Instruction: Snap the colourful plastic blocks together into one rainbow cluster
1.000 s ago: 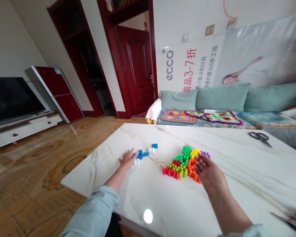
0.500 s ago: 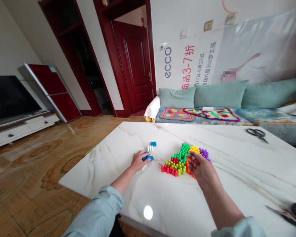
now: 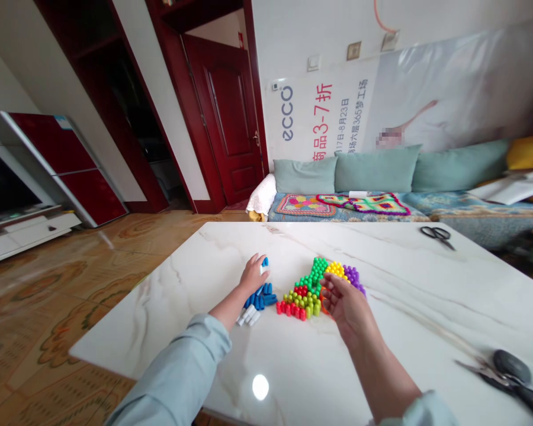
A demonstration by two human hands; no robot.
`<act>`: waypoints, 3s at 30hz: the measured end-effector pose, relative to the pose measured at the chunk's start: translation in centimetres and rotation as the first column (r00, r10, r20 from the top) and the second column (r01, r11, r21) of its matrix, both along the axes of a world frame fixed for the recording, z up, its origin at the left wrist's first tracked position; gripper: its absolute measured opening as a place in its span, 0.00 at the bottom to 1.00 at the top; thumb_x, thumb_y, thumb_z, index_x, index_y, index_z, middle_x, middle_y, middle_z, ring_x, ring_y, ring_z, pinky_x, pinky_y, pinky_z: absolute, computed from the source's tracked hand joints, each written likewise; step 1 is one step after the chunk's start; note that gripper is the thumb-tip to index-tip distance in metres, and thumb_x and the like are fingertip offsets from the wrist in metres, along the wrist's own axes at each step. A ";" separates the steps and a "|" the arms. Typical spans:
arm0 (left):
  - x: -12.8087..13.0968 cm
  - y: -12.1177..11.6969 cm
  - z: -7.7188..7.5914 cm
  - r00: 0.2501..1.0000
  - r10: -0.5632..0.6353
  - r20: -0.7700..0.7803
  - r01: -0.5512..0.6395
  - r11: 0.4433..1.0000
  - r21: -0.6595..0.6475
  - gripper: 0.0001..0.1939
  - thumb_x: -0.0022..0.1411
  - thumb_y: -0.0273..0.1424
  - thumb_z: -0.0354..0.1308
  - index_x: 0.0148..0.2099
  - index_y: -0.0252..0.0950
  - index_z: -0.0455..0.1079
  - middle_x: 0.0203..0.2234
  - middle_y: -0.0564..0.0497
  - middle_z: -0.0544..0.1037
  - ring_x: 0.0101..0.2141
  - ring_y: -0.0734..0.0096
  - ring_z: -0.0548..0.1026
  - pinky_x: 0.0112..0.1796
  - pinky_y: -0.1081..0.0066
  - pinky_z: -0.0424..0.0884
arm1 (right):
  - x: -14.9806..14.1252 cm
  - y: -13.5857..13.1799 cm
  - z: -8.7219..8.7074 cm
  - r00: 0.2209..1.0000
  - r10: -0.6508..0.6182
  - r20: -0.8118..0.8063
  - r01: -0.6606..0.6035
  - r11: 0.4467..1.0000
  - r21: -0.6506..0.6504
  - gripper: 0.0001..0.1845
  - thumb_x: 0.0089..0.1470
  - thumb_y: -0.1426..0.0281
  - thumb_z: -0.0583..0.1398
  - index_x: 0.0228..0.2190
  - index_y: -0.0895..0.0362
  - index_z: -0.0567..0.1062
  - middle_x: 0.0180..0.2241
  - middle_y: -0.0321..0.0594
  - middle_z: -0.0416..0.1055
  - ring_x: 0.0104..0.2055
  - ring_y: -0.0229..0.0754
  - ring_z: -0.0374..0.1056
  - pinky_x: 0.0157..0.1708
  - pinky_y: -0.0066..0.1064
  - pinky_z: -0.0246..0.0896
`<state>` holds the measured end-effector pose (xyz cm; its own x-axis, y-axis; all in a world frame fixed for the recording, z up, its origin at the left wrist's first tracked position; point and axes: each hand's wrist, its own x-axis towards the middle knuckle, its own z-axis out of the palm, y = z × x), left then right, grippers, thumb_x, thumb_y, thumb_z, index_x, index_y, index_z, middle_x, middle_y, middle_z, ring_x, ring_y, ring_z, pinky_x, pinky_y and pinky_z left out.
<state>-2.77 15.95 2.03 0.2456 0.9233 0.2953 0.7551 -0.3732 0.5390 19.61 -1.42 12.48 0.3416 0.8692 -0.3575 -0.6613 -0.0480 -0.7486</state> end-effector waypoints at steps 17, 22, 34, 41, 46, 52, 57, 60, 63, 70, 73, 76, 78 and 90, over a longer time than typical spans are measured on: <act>2.4 -1.5 2.0 0.950 0.016 0.311 0.012 0.996 -0.089 0.14 0.55 0.25 0.57 0.45 0.37 0.73 0.43 0.46 0.74 0.49 0.63 0.70 0.54 0.62 0.62 | -0.2 0.2 0.0 0.998 0.049 0.047 -0.051 0.998 0.024 0.16 0.40 0.66 0.66 0.32 0.60 0.73 0.24 0.35 0.72 0.20 0.30 0.64 0.18 0.20 0.57; 2.5 -8.2 4.4 0.730 0.006 0.684 0.269 0.917 -0.295 0.22 0.60 0.43 0.56 0.52 0.35 0.65 0.37 0.44 0.77 0.35 0.65 0.77 0.38 0.64 0.73 | -2.1 -0.4 -0.7 0.872 0.176 0.456 -0.197 0.980 -0.002 0.17 0.44 0.66 0.62 0.38 0.60 0.74 0.32 0.40 0.74 0.25 0.33 0.67 0.24 0.25 0.59; 1.9 -16.2 3.1 0.495 0.141 0.857 0.593 0.666 -0.452 0.27 0.52 0.44 0.66 0.50 0.34 0.67 0.34 0.48 0.76 0.30 0.74 0.75 0.33 0.73 0.71 | -5.0 -3.1 -1.4 -0.334 0.152 0.930 -0.449 0.842 -0.299 0.09 0.50 0.71 0.59 0.35 0.54 0.78 0.37 0.39 0.74 0.40 0.40 0.69 0.32 0.26 0.53; 3.4 -17.5 0.0 0.697 -0.095 0.711 0.451 0.829 -0.331 0.23 0.62 0.48 0.53 0.45 0.33 0.70 0.33 0.46 0.77 0.35 0.65 0.76 0.40 0.65 0.71 | -1.8 -2.7 -2.0 -0.342 0.248 0.907 -0.303 0.884 -0.355 0.08 0.52 0.72 0.58 0.34 0.55 0.76 0.36 0.39 0.75 0.40 0.40 0.69 0.33 0.26 0.52; 3.4 -18.7 -1.1 0.881 -0.386 0.275 0.411 0.911 -0.038 0.10 0.63 0.35 0.55 0.34 0.37 0.75 0.34 0.47 0.75 0.39 0.64 0.72 0.43 0.67 0.67 | 1.9 -2.1 -2.8 -0.369 0.352 0.860 -0.105 0.904 -0.415 0.09 0.52 0.71 0.58 0.37 0.56 0.76 0.40 0.43 0.74 0.42 0.43 0.69 0.34 0.29 0.53; 3.6 -18.8 -1.1 0.891 -0.386 0.238 0.402 0.915 -0.021 0.08 0.62 0.29 0.54 0.33 0.37 0.74 0.32 0.49 0.73 0.37 0.68 0.72 0.41 0.71 0.67 | 2.8 -1.6 -5.2 -0.427 0.403 0.809 -0.077 0.876 -0.477 0.08 0.53 0.71 0.58 0.36 0.56 0.76 0.39 0.42 0.73 0.40 0.43 0.69 0.32 0.29 0.53; 3.5 -18.7 -1.2 0.886 -0.385 0.258 0.404 0.914 -0.025 0.09 0.62 0.29 0.54 0.32 0.37 0.74 0.32 0.49 0.73 0.36 0.68 0.72 0.40 0.71 0.66 | 2.4 -1.2 -5.8 -0.469 0.388 0.793 -0.074 0.878 -0.474 0.09 0.54 0.72 0.57 0.36 0.55 0.76 0.39 0.41 0.73 0.40 0.41 0.70 0.31 0.27 0.53; 3.5 -18.8 -1.1 0.884 -0.382 0.267 0.403 0.915 -0.025 0.09 0.62 0.30 0.53 0.32 0.37 0.74 0.31 0.48 0.73 0.36 0.67 0.72 0.40 0.70 0.67 | 2.4 -1.1 -5.8 -0.486 0.403 0.776 -0.053 0.872 -0.486 0.09 0.54 0.73 0.57 0.37 0.56 0.76 0.39 0.42 0.73 0.41 0.42 0.70 0.31 0.27 0.54; 3.5 -18.7 -1.1 0.880 -0.383 0.282 0.405 0.914 -0.023 0.09 0.62 0.30 0.54 0.32 0.37 0.75 0.31 0.48 0.73 0.36 0.67 0.72 0.39 0.70 0.67 | 2.3 -1.1 -5.7 -0.502 0.394 0.770 -0.050 0.876 -0.480 0.09 0.54 0.75 0.56 0.36 0.57 0.75 0.39 0.43 0.73 0.40 0.42 0.71 0.30 0.28 0.55; 3.5 -18.6 -1.5 0.876 -0.386 0.289 0.401 0.916 0.008 0.09 0.61 0.27 0.53 0.32 0.37 0.75 0.31 0.49 0.74 0.35 0.67 0.72 0.39 0.70 0.68 | 2.3 -1.2 -4.8 -0.513 0.416 0.751 0.022 0.881 -0.473 0.11 0.55 0.73 0.54 0.36 0.55 0.76 0.39 0.43 0.72 0.36 0.42 0.71 0.28 0.28 0.54; 3.3 -18.9 -1.4 0.924 -0.316 0.217 0.301 0.948 0.099 0.11 0.61 0.25 0.51 0.38 0.38 0.75 0.37 0.46 0.75 0.41 0.64 0.72 0.45 0.66 0.68 | 2.0 -1.3 -4.1 -0.489 0.406 0.772 0.010 0.887 -0.461 0.11 0.56 0.70 0.54 0.36 0.54 0.76 0.39 0.42 0.72 0.36 0.42 0.71 0.27 0.28 0.53; 3.1 -18.7 -1.3 0.995 -0.065 0.079 0.046 0.974 0.223 0.17 0.60 0.25 0.51 0.51 0.41 0.71 0.52 0.44 0.69 0.55 0.56 0.64 0.56 0.57 0.58 | 1.2 -1.4 -3.3 -0.447 0.371 0.814 -0.044 0.900 -0.434 0.10 0.56 0.70 0.55 0.36 0.54 0.77 0.39 0.39 0.72 0.37 0.41 0.70 0.27 0.27 0.52; 2.7 -17.8 -1.4 0.991 0.133 -0.017 -0.125 0.961 0.246 0.25 0.58 0.28 0.56 0.58 0.41 0.65 0.61 0.43 0.59 0.61 0.49 0.54 0.59 0.49 0.48 | 0.5 -1.5 -2.9 -0.427 0.349 0.834 -0.075 0.906 -0.417 0.10 0.56 0.70 0.55 0.36 0.53 0.77 0.38 0.39 0.72 0.38 0.41 0.70 0.27 0.27 0.52; 0.4 -13.5 -1.7 0.925 0.312 -0.219 -0.279 0.945 0.169 0.18 0.58 0.43 0.58 0.50 0.48 0.72 0.48 0.46 0.69 0.46 0.54 0.64 0.44 0.59 0.62 | -2.8 -1.5 -2.5 -0.395 0.290 0.872 -0.207 0.896 -0.392 0.08 0.56 0.69 0.57 0.34 0.52 0.77 0.39 0.38 0.73 0.40 0.41 0.71 0.30 0.26 0.54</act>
<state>-2.40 2.44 0.31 0.0459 0.9215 0.3857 0.9421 -0.1683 0.2899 16.81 -2.93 9.94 0.0049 0.9980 0.0625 0.9411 0.0166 -0.3377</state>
